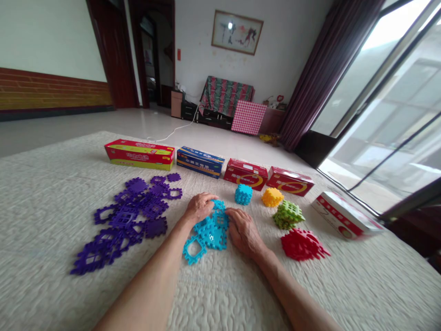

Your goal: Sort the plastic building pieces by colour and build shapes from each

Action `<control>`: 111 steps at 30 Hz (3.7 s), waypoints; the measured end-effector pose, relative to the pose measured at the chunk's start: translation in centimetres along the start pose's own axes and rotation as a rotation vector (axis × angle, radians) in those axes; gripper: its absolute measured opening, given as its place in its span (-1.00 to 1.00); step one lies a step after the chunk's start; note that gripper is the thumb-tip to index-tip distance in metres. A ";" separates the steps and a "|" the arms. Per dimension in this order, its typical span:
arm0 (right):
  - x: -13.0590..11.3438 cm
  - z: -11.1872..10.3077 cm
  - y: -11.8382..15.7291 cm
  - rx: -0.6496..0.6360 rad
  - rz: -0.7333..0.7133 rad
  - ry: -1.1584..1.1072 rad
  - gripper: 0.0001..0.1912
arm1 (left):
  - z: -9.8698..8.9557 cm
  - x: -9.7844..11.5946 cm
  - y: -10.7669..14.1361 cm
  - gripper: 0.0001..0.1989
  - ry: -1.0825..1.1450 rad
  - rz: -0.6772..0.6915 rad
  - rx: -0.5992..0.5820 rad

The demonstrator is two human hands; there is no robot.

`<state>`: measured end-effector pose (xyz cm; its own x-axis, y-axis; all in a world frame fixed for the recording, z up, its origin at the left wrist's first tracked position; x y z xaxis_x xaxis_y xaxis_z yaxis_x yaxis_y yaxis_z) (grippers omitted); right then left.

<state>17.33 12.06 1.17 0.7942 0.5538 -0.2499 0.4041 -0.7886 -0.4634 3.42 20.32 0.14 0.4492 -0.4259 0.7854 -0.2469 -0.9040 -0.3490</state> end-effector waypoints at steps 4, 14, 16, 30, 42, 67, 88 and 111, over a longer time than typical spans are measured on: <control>-0.4 -0.5 0.0 0.022 -0.033 -0.074 -0.56 | -0.2 -0.5 -0.1 -0.70 0.064 -0.042 0.024; -2.3 -0.6 -0.2 -0.112 -0.174 -0.177 -0.47 | -0.7 -1.4 -0.1 -0.75 0.168 -0.125 0.112; -2.1 -0.5 -0.2 -0.133 -0.190 -0.188 -0.49 | -0.6 -1.4 -0.1 -0.75 0.158 -0.118 0.105; 0.0 -1.1 -0.5 0.087 0.009 -0.207 -0.75 | -0.6 -1.1 -0.1 -0.76 0.134 -0.105 0.089; 5.6 -2.1 0.4 0.230 0.438 0.108 -0.66 | -0.5 -1.2 0.0 -0.74 0.140 -0.145 0.081; 2.8 -2.0 -0.1 0.157 0.119 0.147 -0.56 | -0.5 -1.0 0.0 -0.75 0.128 -0.131 0.077; 5.3 -2.8 -1.1 0.297 0.176 0.346 -0.51 | -0.4 -1.2 -0.1 -0.76 0.102 -0.103 0.087; 0.6 -0.3 -0.9 0.018 -0.015 -0.045 -0.71 | 1.4 0.8 0.3 -0.68 0.090 -0.020 -0.124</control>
<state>17.53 13.02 1.69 0.7667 0.5775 -0.2805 0.4076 -0.7754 -0.4823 4.90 19.67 -0.08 0.3776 -0.3977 0.8362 -0.3453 -0.8984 -0.2713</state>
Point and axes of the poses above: each hand's wrist, its own y-axis away from the middle knuckle, its own z-axis out of the palm, x = y × z, the point moved 8 cm from there along -y, towards the middle knuckle, and after that the axes turned 8 degrees about y, right-handed, at the moved point
